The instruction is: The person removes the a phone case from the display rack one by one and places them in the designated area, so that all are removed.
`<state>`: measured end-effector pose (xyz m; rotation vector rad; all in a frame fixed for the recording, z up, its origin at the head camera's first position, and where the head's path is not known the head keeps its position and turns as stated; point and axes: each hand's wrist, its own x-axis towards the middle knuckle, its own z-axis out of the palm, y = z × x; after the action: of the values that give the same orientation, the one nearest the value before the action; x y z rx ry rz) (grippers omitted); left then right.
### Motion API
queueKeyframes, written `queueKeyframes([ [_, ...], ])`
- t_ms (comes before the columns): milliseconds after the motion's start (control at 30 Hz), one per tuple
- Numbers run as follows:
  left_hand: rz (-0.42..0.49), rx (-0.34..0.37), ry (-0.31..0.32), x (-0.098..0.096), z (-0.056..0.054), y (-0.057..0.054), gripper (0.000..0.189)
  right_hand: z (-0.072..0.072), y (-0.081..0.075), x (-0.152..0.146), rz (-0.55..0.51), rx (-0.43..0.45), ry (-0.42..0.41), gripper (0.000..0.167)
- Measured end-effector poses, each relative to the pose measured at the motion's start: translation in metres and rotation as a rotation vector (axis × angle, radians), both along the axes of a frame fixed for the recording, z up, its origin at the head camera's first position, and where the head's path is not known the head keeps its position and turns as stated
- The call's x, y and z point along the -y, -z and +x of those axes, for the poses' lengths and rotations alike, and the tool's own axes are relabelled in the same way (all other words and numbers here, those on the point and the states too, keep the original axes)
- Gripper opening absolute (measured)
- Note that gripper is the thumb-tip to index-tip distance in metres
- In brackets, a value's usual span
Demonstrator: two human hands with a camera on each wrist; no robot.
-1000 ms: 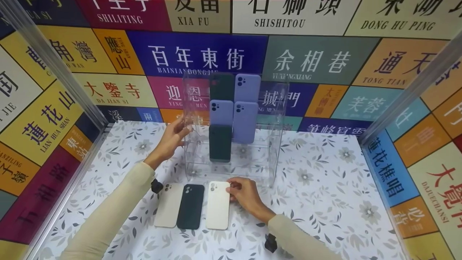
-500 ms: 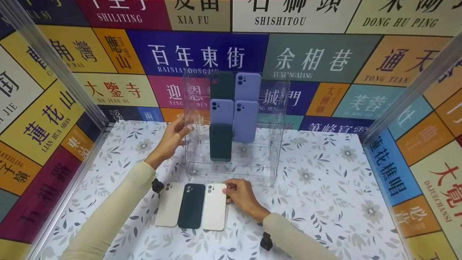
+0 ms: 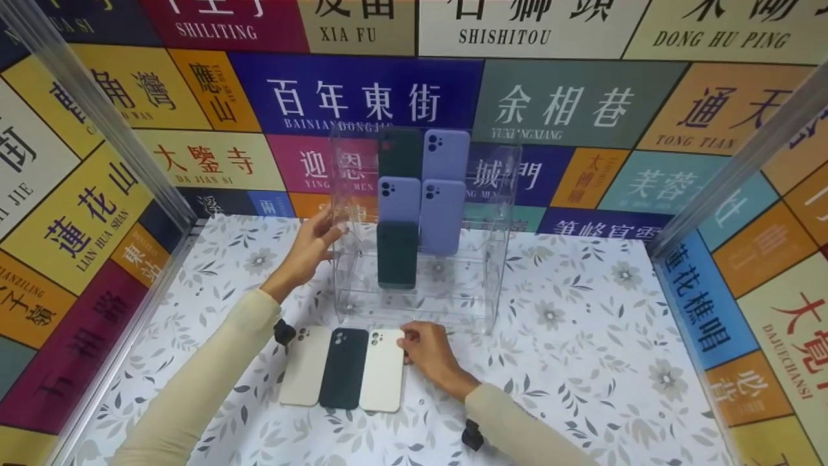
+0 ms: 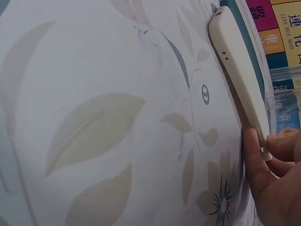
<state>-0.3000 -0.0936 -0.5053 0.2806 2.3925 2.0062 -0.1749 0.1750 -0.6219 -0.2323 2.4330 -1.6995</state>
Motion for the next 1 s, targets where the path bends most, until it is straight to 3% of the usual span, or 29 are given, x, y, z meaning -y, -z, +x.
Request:
queueKeyframes([
  [233, -0.014, -0.001, 0.002, 0.0, 0.001, 0.0, 0.068, 0.002, -0.005, -0.002, -0.009, 0.002, 0.04, 0.017],
  [400, 0.0, -0.004, 0.001, -0.002, 0.001, 0.0, 0.068, 0.004, -0.014, -0.008, 0.037, -0.059, 0.062, 0.014],
  [600, -0.014, 0.011, -0.022, -0.002, 0.002, 0.001, 0.068, 0.003, -0.028, -0.02, 0.089, -0.123, 0.056, 0.015],
  [800, -0.011, -0.005, -0.007, -0.003, 0.002, 0.001, 0.069, -0.001, -0.046, -0.036, 0.068, -0.188, 0.099, 0.012],
  [1000, 0.044, 0.049, 0.022, 0.0, 0.001, -0.001, 0.073, -0.007, -0.069, -0.055, 0.055, -0.226, 0.151, 0.013],
])
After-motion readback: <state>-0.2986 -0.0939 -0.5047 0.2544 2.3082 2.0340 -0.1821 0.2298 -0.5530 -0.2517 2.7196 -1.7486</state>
